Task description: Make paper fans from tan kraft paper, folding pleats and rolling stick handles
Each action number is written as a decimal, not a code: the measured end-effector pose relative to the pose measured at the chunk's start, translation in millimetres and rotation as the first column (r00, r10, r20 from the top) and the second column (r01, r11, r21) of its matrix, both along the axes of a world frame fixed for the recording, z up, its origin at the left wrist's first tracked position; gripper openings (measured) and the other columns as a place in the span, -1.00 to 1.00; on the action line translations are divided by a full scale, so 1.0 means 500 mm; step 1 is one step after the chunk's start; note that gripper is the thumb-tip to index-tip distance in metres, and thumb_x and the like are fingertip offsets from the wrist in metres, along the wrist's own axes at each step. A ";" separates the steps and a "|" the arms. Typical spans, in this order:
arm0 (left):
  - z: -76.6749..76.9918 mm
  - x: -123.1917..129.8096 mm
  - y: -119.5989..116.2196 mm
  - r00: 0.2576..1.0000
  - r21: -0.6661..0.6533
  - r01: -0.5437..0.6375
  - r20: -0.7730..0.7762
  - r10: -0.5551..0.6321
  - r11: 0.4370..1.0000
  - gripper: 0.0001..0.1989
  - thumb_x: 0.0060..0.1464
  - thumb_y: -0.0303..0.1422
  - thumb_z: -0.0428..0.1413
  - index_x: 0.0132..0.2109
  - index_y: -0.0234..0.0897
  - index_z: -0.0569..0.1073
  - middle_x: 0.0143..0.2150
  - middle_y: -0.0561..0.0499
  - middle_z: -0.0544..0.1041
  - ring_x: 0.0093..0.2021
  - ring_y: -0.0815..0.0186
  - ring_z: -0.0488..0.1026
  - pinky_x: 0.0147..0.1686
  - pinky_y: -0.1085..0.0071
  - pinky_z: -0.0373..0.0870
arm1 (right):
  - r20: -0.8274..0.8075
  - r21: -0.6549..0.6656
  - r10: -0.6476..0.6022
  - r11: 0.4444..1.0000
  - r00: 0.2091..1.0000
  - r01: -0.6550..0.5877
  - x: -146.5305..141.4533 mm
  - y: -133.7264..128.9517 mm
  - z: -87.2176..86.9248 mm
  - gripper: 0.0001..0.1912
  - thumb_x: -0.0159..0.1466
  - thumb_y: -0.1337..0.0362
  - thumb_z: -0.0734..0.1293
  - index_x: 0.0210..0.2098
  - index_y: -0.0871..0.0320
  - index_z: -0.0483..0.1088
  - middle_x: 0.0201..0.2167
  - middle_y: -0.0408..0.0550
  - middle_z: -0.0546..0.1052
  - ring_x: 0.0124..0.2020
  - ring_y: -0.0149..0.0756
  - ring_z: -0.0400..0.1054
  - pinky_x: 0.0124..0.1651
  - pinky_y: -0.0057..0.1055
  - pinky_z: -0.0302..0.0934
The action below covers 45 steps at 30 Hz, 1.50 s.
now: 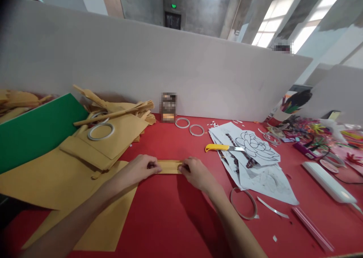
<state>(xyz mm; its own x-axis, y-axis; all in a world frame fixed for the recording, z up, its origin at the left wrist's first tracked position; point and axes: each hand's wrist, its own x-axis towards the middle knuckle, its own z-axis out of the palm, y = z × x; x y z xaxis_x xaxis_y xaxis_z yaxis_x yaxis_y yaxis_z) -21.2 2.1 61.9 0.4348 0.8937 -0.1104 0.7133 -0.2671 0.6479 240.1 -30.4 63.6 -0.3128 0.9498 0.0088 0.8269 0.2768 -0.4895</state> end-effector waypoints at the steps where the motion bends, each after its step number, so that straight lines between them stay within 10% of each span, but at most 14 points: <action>1: 0.002 0.001 0.003 0.999 -0.001 -0.021 -0.039 0.021 1.000 -0.65 0.20 -0.09 0.20 -0.44 -0.21 0.47 -0.47 0.06 0.52 -0.41 0.24 0.47 -0.41 0.38 0.08 | 0.004 -0.001 -0.001 1.000 1.000 0.001 0.001 0.001 -0.002 -0.75 0.47 0.33 0.30 -0.34 0.10 0.53 -0.36 -0.11 0.58 -0.42 -0.32 0.41 -0.34 -0.43 0.09; 8: 0.015 0.006 0.009 0.950 0.086 -0.108 -0.284 0.128 0.990 -0.52 0.14 0.03 0.25 -0.51 -0.18 0.33 -0.49 0.04 0.45 -0.46 0.20 0.40 -0.41 0.34 -0.01 | 0.026 0.022 -0.073 0.997 0.997 0.073 0.014 0.000 -0.024 -0.75 0.50 0.29 0.29 -0.31 0.11 0.51 -0.32 -0.08 0.55 -0.38 -0.32 0.39 -0.33 -0.42 0.07; 16: -0.022 -0.021 0.030 0.981 0.248 -0.038 -0.174 0.083 0.968 -0.52 0.20 0.01 0.28 -0.51 -0.18 0.41 -0.43 0.02 0.48 -0.28 0.14 0.39 -0.29 0.30 0.12 | 0.072 0.049 -0.122 0.992 0.990 0.119 0.013 -0.002 -0.035 -0.75 0.51 0.26 0.30 -0.33 0.11 0.46 -0.28 -0.08 0.55 -0.36 -0.33 0.41 -0.34 -0.41 0.05; 26: -0.048 -0.017 0.012 0.990 0.334 0.137 -0.065 -0.122 0.933 -0.52 0.42 -0.11 0.14 -0.46 -0.23 0.38 -0.40 0.06 0.47 -0.21 0.19 0.32 -0.20 0.26 0.13 | 0.408 0.482 -0.106 0.868 0.907 -0.116 -0.084 -0.040 -0.013 -0.79 0.41 0.51 0.29 -0.25 0.12 0.48 -0.26 0.05 0.59 -0.17 -0.05 0.39 0.10 -0.01 0.05; 45: -0.078 -0.018 0.002 0.994 0.380 0.105 -0.047 -0.094 0.919 -0.61 0.40 -0.18 0.18 -0.41 -0.24 0.41 -0.30 0.06 0.45 -0.16 0.19 0.32 -0.16 0.24 0.17 | 0.223 0.272 0.072 0.953 0.972 -0.133 -0.068 0.020 -0.074 -0.85 0.54 0.30 0.30 -0.20 0.10 0.44 -0.22 -0.05 0.57 -0.20 -0.15 0.41 -0.14 -0.25 0.11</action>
<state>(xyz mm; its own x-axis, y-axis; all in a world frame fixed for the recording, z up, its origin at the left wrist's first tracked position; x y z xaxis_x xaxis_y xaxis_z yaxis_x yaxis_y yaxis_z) -30.1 3.0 22.9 0.5253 0.8226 0.2175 0.6860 -0.5607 0.4638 205.9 -20.2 26.7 -0.4320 0.8801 0.1972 0.8615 0.4673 -0.1984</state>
